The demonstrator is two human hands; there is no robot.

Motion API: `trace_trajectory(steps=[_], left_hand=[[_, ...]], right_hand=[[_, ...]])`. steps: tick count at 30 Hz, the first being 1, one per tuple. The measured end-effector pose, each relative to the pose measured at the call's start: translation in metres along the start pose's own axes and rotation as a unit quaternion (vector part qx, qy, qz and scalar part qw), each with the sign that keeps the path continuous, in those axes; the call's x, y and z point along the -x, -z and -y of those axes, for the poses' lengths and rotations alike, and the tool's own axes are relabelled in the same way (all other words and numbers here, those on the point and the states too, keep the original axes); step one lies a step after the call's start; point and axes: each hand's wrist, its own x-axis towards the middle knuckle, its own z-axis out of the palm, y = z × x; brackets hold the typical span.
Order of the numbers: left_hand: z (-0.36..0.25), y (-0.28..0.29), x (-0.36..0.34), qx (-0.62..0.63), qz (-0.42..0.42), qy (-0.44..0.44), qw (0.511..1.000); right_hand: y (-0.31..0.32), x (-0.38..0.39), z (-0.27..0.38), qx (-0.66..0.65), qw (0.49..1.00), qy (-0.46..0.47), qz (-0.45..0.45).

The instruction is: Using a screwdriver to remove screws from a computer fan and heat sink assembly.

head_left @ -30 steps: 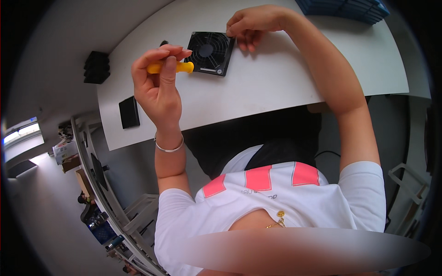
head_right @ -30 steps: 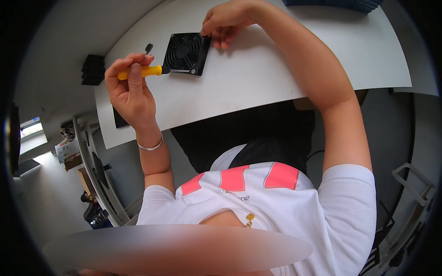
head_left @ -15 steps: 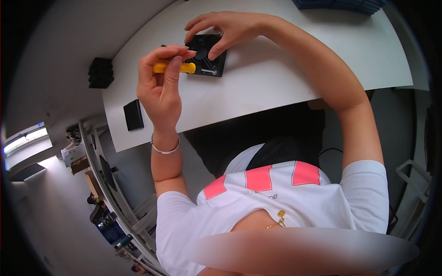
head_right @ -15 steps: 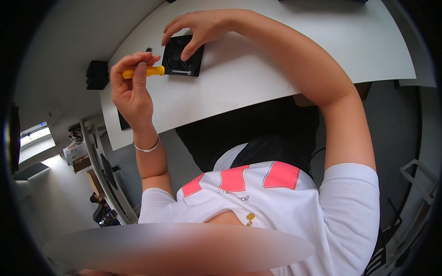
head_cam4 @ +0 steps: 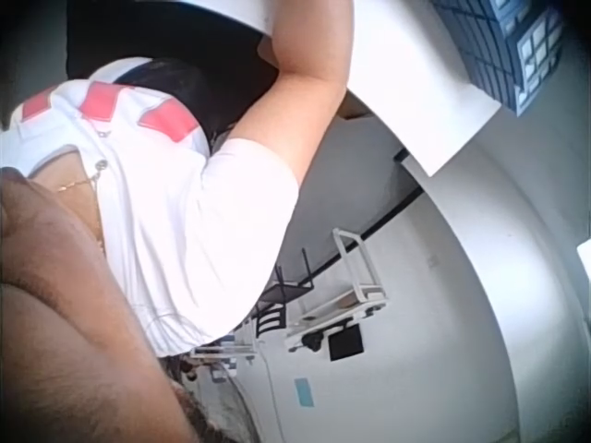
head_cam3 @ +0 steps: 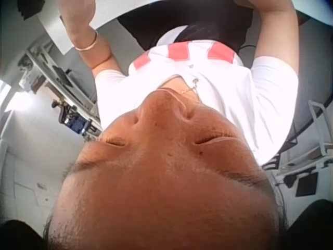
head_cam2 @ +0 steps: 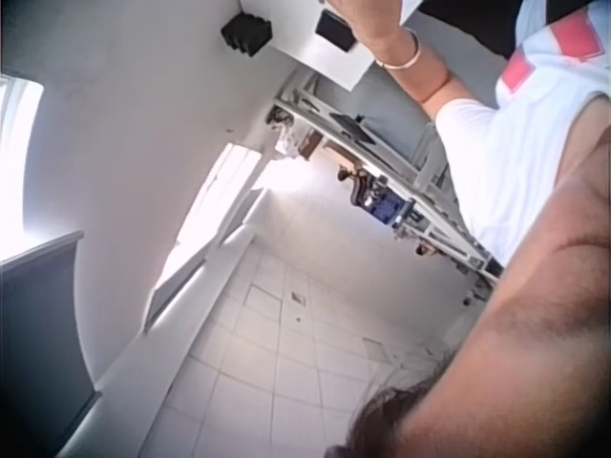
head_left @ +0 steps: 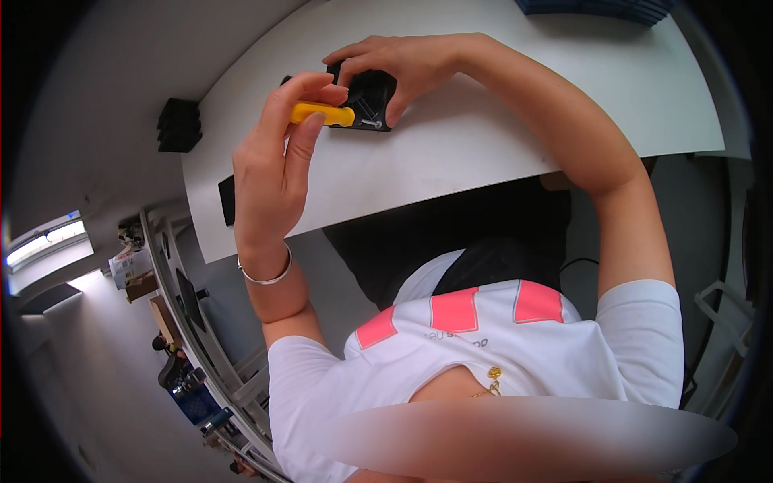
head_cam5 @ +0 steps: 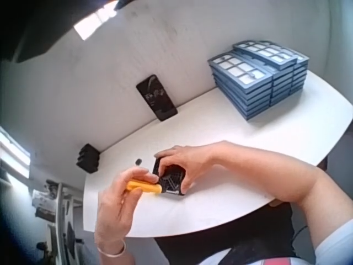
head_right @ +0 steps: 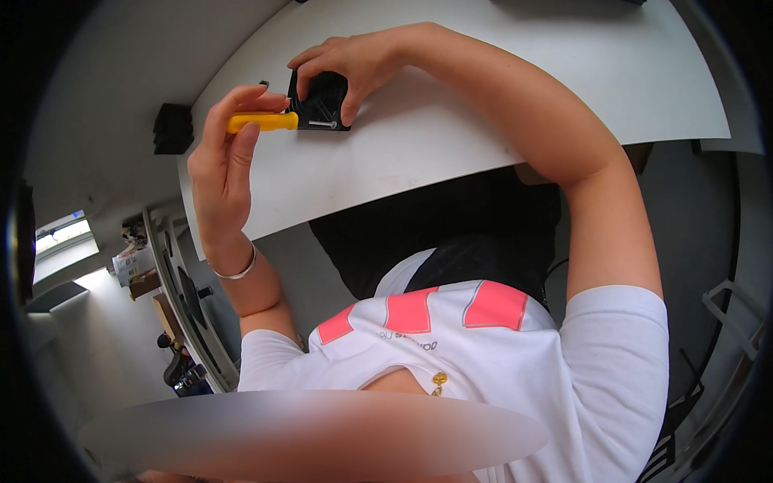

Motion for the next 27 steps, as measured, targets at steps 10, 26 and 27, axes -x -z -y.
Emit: trace_trajectory(steps=[10,26,27], left_hand=[[0.014,-0.014,-0.008,-0.083,-0.055,-0.048,0.994],[0.001,0.008,0.006,-0.206,-0.025,0.041,0.977],[0.004,0.005,0.006,-0.226,-0.033,0.058,0.972]], right_hand=[[-0.003,0.0,0.004,0.026,1.0,-0.013,-0.011],[-0.006,0.0,0.007,0.036,0.999,-0.005,-0.023],[-0.005,-0.001,0.007,0.04,0.999,-0.002,-0.023]])
